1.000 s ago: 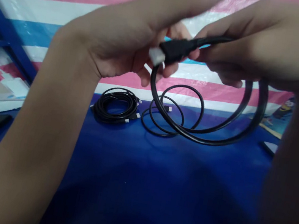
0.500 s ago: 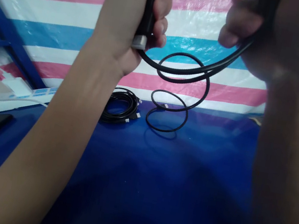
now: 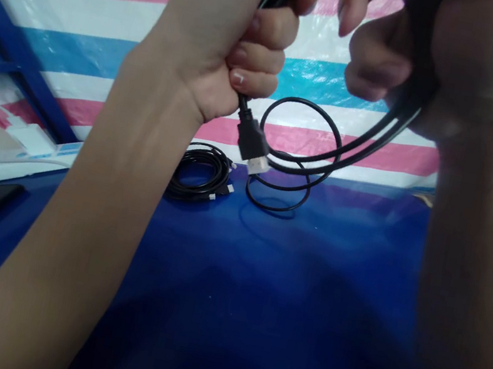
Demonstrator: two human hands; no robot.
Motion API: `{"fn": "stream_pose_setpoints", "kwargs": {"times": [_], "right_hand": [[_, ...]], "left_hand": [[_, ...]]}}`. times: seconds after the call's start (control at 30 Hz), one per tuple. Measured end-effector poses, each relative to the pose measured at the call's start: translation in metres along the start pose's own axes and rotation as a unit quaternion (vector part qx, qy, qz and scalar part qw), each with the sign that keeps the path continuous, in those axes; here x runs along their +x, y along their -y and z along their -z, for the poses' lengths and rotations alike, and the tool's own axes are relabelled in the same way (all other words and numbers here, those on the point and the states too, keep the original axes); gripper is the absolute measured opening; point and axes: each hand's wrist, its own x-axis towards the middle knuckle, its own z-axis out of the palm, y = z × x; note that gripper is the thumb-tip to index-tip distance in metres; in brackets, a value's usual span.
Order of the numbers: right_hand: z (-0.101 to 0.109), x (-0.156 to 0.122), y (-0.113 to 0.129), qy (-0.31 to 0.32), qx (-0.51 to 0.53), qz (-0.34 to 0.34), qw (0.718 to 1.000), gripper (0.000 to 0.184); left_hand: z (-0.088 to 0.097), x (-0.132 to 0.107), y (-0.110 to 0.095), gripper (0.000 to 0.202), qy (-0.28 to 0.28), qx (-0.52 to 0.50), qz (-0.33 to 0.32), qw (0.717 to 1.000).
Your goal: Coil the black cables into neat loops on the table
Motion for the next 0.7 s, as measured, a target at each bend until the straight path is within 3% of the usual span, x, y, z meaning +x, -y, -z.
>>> {"fn": "stream_pose_setpoints", "kwargs": {"times": [0.07,0.13,0.2,0.27,0.33,0.43,0.53,0.6,0.7], "right_hand": [[-0.007,0.003,0.001,-0.044,0.040,0.013,0.998,0.018],[-0.014,0.006,0.001,-0.108,0.068,-0.017,0.992,0.022],[-0.019,0.008,0.001,-0.164,0.086,-0.039,0.982,0.028],[-0.020,0.008,0.000,-0.191,0.083,-0.047,0.977,0.030],[-0.017,0.007,-0.001,-0.170,0.062,-0.041,0.983,0.031],[-0.007,0.004,-0.005,-0.084,0.016,-0.019,0.996,0.027],[0.001,0.002,-0.007,-0.018,0.002,0.004,1.000,0.021],[0.003,0.001,-0.006,-0.002,0.025,-0.008,1.000,0.021],[0.000,0.001,-0.001,0.003,0.088,-0.029,0.996,0.032]], "left_hand": [[-0.001,0.002,-0.001,0.041,-0.078,-0.058,-0.001,0.995],[-0.002,0.003,-0.001,0.043,-0.139,-0.130,-0.006,0.982],[-0.002,0.003,-0.001,0.042,-0.153,-0.178,-0.019,0.972],[-0.002,0.002,-0.002,0.039,-0.115,-0.177,-0.017,0.977],[0.000,0.001,-0.001,0.038,-0.052,-0.139,0.008,0.989],[0.006,0.000,-0.001,0.042,0.037,-0.075,0.038,0.996],[0.009,-0.002,0.000,0.046,0.090,-0.021,0.035,0.995],[0.008,-0.003,-0.002,0.049,0.079,-0.019,0.030,0.996],[0.002,-0.005,-0.005,0.053,0.007,-0.076,0.031,0.997]]}}
